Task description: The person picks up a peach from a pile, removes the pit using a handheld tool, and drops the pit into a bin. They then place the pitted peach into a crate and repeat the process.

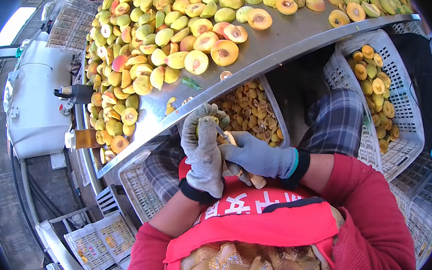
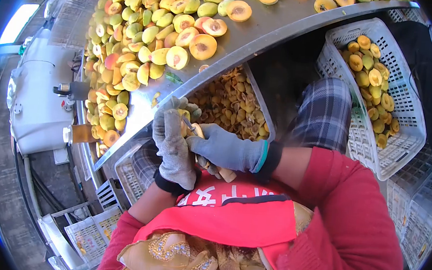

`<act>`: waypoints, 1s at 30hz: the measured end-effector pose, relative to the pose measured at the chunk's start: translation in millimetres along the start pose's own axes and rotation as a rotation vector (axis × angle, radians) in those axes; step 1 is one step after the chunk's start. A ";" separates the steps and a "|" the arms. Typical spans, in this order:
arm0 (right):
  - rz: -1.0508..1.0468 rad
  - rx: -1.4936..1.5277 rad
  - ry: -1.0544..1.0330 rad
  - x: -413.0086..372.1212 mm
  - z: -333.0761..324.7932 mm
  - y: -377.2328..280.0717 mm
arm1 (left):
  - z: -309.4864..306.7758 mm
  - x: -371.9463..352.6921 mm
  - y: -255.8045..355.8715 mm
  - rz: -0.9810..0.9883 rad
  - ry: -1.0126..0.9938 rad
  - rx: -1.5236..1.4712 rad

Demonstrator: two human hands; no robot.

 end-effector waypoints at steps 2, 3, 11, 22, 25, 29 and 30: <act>-0.034 -0.029 0.018 -0.5 -1.2 -1.2 | 4.2 -1.5 7.7 0.121 -0.052 0.029; -0.077 -0.074 0.050 0.4 -3.3 -5.4 | 4.9 -0.9 3.6 0.075 -0.043 0.027; -0.189 -0.455 0.146 10.7 -9.3 -3.0 | -4.7 -0.9 -12.8 -0.350 -0.137 0.021; -0.151 -0.352 0.074 -24.9 61.5 -48.2 | -26.0 -10.5 83.6 0.290 -0.124 0.175; -0.790 -0.674 0.231 -20.7 77.1 -68.7 | -38.7 -10.6 90.7 0.151 -0.107 0.192; -0.205 -0.583 0.071 -33.5 109.1 -64.0 | -55.3 -15.4 99.6 0.098 -0.132 0.089; -0.128 -0.533 0.025 -33.4 112.5 -58.9 | -56.4 -19.3 102.3 0.053 -0.141 0.032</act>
Point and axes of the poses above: each hand's wrist, its own x-axis towards the middle knuckle, its own z-axis out of the palm, y = z × x, the point moved 9 cm from there along x, towards the middle knuckle, and after that the axes turned 7 degrees about y, right-handed, at the moved point
